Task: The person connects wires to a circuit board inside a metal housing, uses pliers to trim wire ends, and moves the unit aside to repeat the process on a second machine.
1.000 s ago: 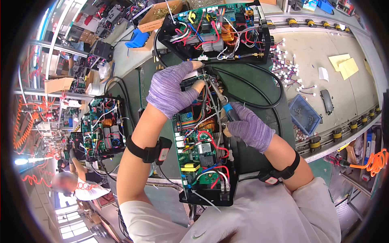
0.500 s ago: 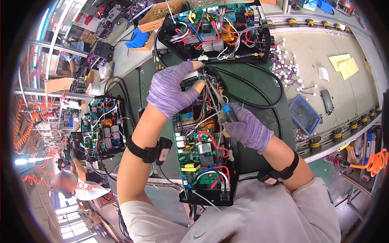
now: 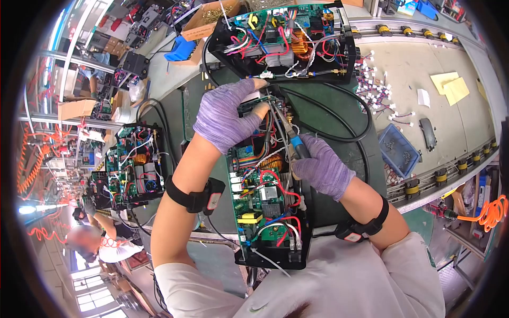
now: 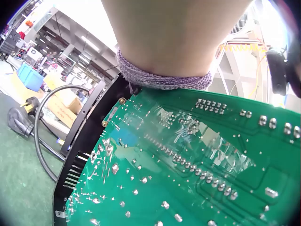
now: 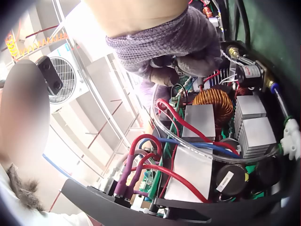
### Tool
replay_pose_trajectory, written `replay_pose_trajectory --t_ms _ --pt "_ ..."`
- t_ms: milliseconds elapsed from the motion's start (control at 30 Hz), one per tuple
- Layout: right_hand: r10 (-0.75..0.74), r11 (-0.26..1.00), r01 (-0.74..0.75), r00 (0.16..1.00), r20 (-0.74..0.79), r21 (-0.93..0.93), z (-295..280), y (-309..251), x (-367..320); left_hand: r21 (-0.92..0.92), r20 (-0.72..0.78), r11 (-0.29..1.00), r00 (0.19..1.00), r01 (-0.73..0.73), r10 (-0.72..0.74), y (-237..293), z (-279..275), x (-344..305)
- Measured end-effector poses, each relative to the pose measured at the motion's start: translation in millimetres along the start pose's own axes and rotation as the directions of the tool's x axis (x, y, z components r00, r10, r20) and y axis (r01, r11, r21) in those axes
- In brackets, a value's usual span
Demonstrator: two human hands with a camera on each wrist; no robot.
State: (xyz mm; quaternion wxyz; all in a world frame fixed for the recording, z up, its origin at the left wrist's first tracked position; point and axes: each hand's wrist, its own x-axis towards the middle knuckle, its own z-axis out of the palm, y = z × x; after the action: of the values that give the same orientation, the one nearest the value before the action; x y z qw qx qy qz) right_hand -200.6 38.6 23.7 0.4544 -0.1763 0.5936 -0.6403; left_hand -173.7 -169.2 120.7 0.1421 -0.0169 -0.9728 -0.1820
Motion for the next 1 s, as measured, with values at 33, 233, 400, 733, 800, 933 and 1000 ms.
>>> replay_pose_trajectory --t_ms 33,233,400,733,800,933,1000 --pt "0.004 1.0 -0.004 1.0 0.007 0.011 1 -3 -1 -0.005 0.011 1.0 1.0 0.003 -0.003 1 -1 0" --pt "0.033 0.996 -0.032 0.999 -0.004 0.089 10 -4 -1 -0.006 0.027 1.0 0.999 0.018 -0.017 4 -4 2" --pt "0.186 0.934 -0.203 0.979 0.085 0.293 1 -26 -11 -0.029 0.022 1.0 1.0 0.006 -0.005 1 -4 2" --pt "0.081 0.99 -0.082 0.997 0.012 0.112 8 -18 -11 0.038 0.017 0.999 0.999 0.027 -0.028 4 -3 2" --pt "0.053 0.998 -0.054 0.998 0.022 0.04 2 -11 -5 0.067 0.019 0.997 0.999 0.049 -0.05 7 -3 3" --pt "0.007 0.998 -0.005 1.0 0.026 -0.06 -6 -3 2 0.057 0.007 0.996 0.998 0.066 -0.066 8 -2 2" --pt "-0.023 0.982 0.017 0.999 -0.031 -0.187 -3 -4 2 0.045 0.004 0.996 0.997 0.075 -0.075 7 -1 2"
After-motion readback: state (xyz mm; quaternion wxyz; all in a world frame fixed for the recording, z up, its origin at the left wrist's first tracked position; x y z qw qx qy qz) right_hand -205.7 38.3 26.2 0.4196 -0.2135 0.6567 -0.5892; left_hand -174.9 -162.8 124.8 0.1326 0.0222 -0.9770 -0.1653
